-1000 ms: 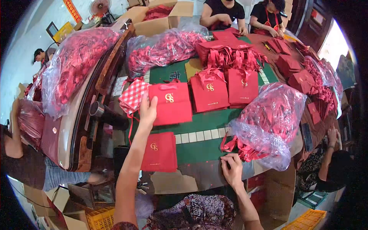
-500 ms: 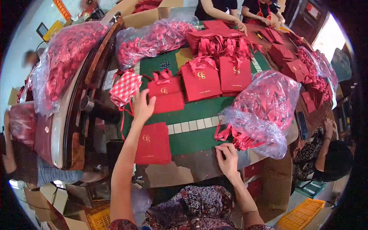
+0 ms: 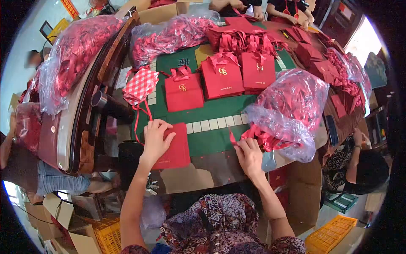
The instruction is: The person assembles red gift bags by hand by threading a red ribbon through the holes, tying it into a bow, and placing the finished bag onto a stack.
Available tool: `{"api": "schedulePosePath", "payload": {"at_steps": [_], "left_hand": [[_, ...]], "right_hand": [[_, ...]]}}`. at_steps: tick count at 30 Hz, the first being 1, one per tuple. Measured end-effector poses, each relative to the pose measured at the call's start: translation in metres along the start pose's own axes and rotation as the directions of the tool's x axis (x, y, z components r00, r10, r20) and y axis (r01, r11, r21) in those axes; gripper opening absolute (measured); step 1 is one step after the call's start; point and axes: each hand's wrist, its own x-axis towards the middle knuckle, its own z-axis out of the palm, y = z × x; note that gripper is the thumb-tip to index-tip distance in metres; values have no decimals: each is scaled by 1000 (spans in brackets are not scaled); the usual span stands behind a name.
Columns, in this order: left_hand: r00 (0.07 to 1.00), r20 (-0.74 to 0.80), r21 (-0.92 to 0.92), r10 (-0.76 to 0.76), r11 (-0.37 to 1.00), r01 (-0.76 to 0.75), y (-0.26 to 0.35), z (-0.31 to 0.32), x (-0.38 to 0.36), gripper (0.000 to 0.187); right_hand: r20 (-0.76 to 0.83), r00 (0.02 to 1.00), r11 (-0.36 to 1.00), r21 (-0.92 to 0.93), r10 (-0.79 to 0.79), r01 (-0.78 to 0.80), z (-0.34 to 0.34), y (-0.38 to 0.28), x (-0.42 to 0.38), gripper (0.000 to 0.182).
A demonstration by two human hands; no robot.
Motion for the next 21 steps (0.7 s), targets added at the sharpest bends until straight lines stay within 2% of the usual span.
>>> {"api": "schedulePosePath", "payload": {"at_steps": [2,4,9,13,16,19,21], "left_hand": [[999,35,-5,26,1000,-26,-1,8,-4,29],[999,-15,-3,-50,999,50,7,14,-5,35],[999,-31,76,-21,997,23,11,13,-11,39],[999,-46,38,-17,999,18,24,15,-17,42],[999,-41,11,-2,1000,2,43,22,-21,41],[999,-18,8,29,1000,-29,70,29,-24,41],[998,-32,-14,52,999,-53,87,35,-25,40]], "right_hand": [[66,998,1000,1,-8,8,-10,-4,-16,12],[137,991,1000,2,-8,7,-15,-2,-35,12],[243,969,999,-7,34,-34,-40,-5,-64,14],[277,959,998,-39,57,-48,-47,-12,-60,34],[247,969,999,42,-34,25,-36,-19,-51,36],[238,961,989,73,-144,130,-23,-21,-51,29],[273,951,988,96,-144,122,-20,-15,-56,27]]}}
